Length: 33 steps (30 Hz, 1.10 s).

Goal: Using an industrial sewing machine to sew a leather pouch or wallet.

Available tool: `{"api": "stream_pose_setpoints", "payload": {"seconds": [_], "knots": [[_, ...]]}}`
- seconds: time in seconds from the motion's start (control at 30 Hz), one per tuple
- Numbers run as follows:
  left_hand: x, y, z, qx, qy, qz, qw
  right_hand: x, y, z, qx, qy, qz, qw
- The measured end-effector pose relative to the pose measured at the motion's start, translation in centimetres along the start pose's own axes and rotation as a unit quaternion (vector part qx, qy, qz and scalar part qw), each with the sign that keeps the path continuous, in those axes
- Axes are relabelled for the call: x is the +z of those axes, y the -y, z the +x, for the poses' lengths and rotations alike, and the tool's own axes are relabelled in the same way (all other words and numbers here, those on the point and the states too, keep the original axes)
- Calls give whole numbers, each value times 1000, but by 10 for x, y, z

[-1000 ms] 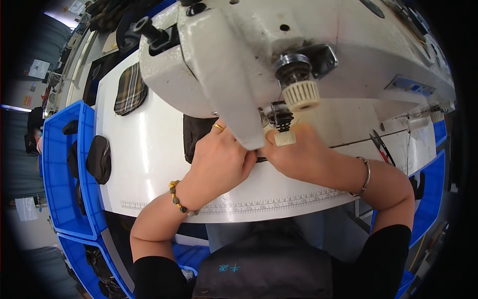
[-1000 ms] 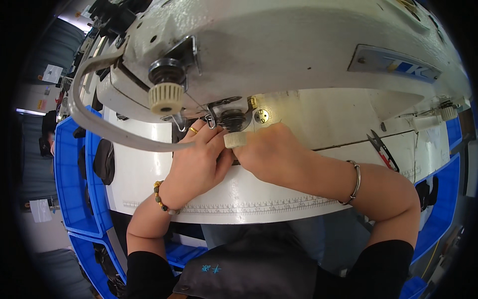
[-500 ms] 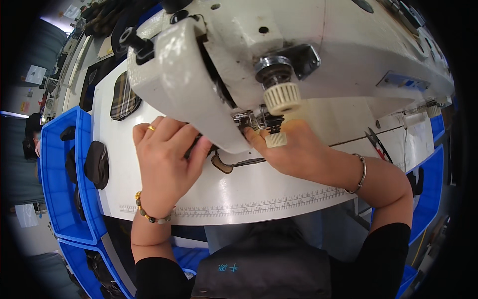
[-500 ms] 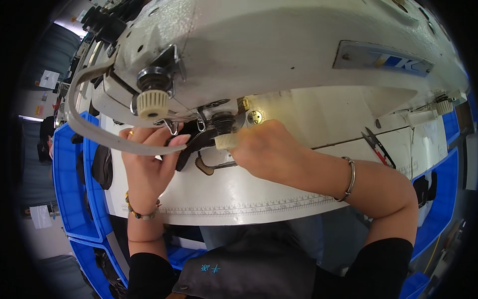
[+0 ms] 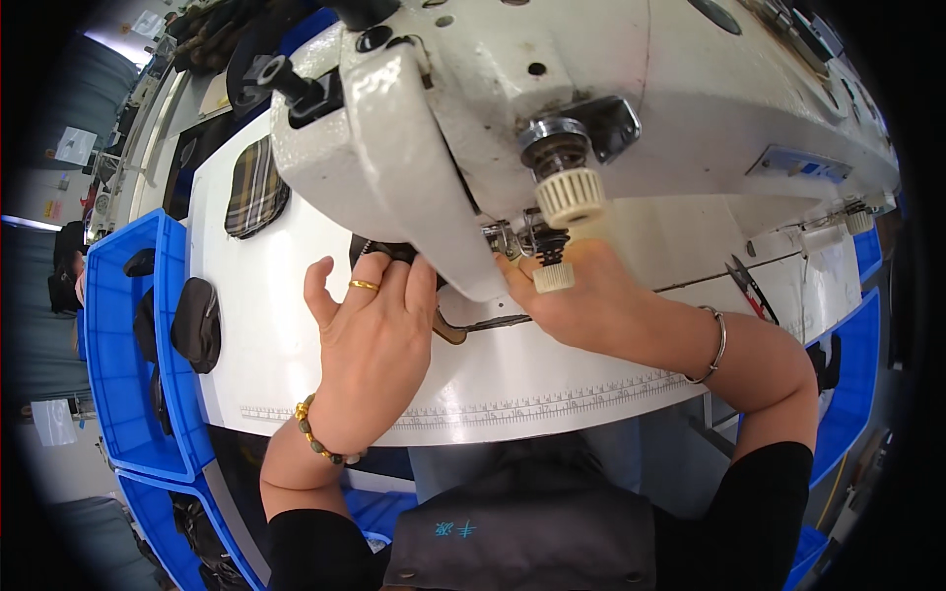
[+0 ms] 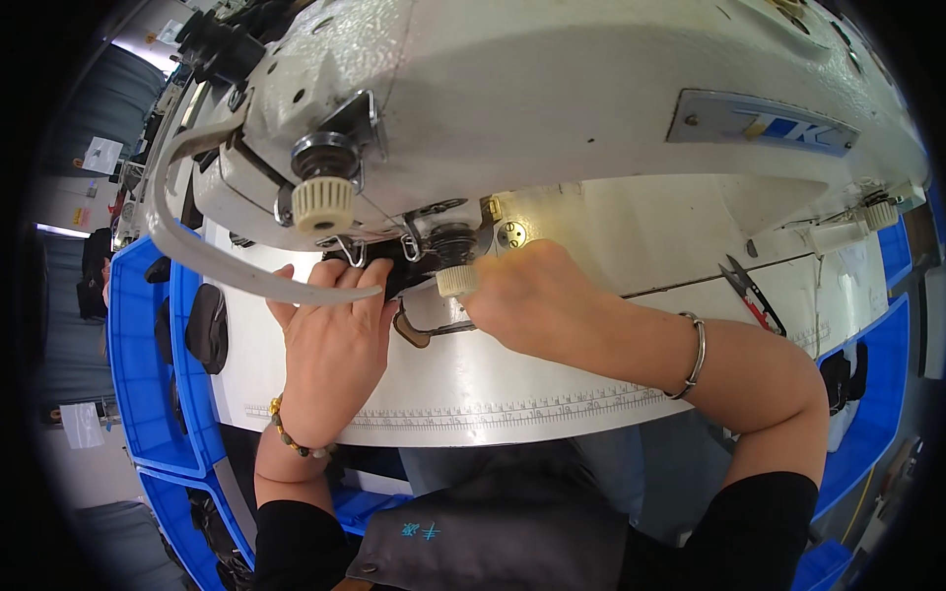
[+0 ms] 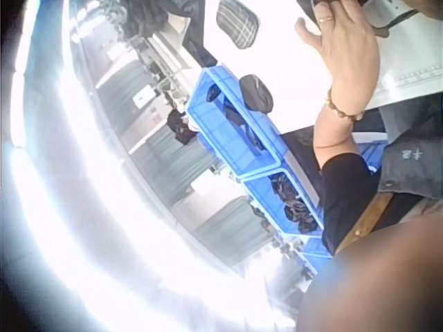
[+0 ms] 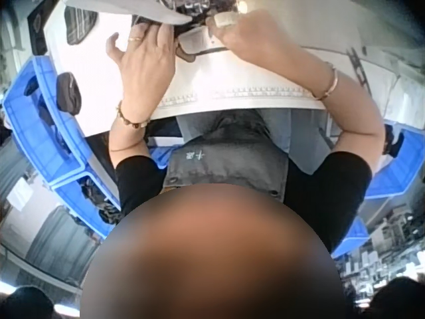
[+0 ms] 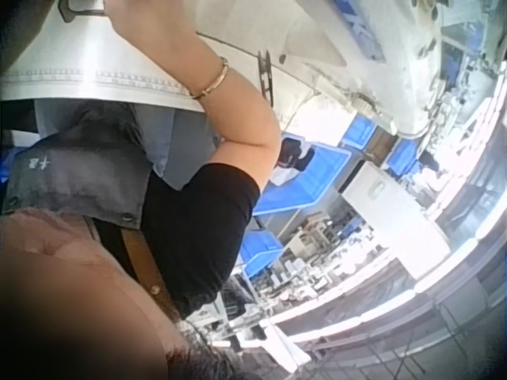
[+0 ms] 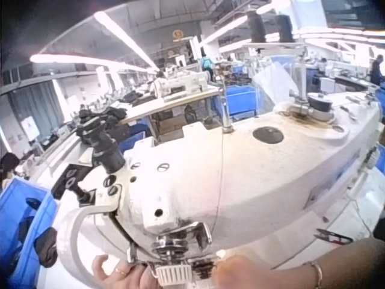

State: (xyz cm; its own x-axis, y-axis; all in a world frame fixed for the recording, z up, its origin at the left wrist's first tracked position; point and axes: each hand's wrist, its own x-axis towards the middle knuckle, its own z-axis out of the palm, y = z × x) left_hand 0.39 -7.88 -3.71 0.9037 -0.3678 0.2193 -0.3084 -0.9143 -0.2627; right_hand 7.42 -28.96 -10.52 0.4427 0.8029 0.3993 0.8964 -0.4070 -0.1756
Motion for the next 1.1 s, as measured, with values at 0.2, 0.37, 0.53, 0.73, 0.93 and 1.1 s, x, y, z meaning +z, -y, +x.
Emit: {"api": "stream_pose_setpoints", "payload": {"seconds": [0.2,0.37,0.53,0.73,0.93,1.1], "knots": [[-1,-12,-2,32,-82,-85,992,4,3,1,83,13,52,995],[6,-16,-1,34,-97,-130,986,-5,15,-2,-42,16,36,998],[18,-13,5,79,-80,-207,972,-10,27,-10,-52,20,2,998],[23,-11,9,67,-72,-290,952,-11,31,-12,-59,13,0,998],[19,-10,9,68,-33,-279,957,-10,31,-12,-47,13,19,999],[13,-10,13,67,-35,-293,953,-8,30,-11,-33,14,30,999]]}}
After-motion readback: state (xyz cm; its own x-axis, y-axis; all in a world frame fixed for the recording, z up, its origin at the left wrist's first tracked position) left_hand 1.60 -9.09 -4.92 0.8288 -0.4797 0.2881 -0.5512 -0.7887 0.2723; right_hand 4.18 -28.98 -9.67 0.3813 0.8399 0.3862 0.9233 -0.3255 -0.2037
